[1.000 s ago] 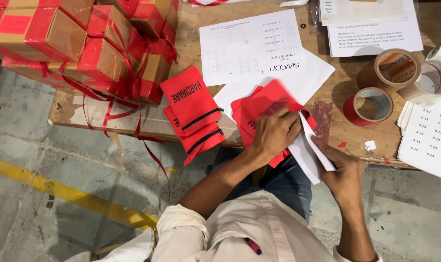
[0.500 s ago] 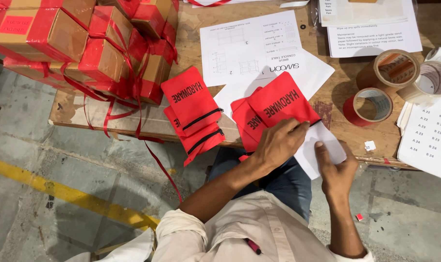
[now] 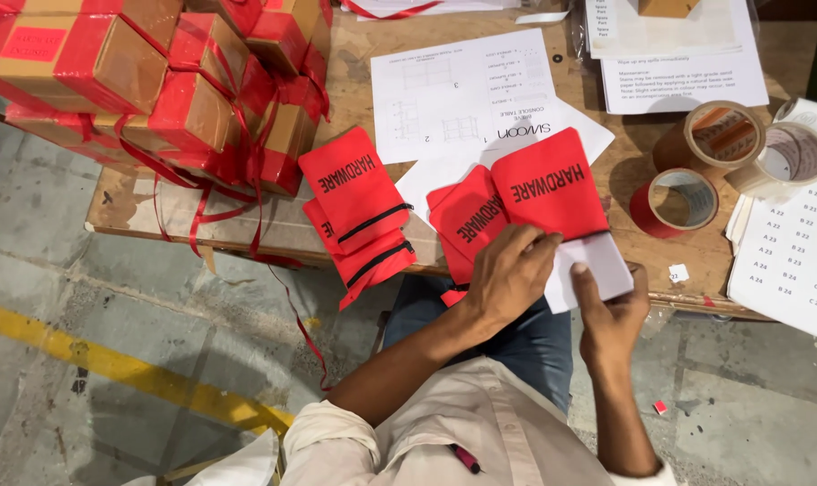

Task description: The person sits at a workbench folding white paper inserts and inserting each folded paper into a red drawstring pouch, then stacks the filled pouches on the bench next to boxes wrapped in red tape.

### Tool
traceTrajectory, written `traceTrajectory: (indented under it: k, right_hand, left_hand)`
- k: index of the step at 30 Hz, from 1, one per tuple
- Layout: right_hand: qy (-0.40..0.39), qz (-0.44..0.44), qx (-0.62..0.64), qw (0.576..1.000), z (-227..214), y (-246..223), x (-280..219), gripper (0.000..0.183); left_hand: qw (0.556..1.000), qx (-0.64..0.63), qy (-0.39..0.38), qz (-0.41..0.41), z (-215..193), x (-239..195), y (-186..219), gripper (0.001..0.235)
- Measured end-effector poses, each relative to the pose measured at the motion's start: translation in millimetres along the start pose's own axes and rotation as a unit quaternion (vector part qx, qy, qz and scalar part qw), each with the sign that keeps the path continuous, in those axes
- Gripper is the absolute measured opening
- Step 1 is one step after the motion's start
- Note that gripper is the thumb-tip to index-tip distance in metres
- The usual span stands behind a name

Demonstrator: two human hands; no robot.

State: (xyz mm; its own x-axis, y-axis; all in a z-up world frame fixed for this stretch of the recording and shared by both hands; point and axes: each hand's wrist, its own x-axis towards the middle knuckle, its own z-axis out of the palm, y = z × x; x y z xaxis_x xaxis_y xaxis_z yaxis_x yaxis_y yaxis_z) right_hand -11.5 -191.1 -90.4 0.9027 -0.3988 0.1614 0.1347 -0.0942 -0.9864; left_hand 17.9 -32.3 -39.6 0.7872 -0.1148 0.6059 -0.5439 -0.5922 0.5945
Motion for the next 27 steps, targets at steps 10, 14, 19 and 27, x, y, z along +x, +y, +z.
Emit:
traceTrajectory:
  k: [10,14,19,27]
  right_hand:
    - [-0.087,0.084,0.14,0.983,-12.8,-36.4,-5.2,0.021]
    - [-0.069,0.021,0.044,0.996,-11.4,-34.8,-6.6,0.029]
    - [-0.071,-0.042,-0.11,0.99,-15.2,-31.1,-0.1,0.027]
    - [-0.149,-0.179,-0.347,0.909,-18.5,-40.3,17.5,0.018]
  left_hand:
    - [0.995,-0.058,-0.055,0.051,10.8,-8.8,17.5,0.045]
    - [0.993,-0.056,-0.103,-0.018,1.9,-1.7,20.5,0.053]
    - [0.989,-0.085,-0.123,0.023,-3.9,-2.6,23.3,0.055]
    - [0.981,-0.105,-0.16,0.04,-21.2,12.4,26.4,0.049]
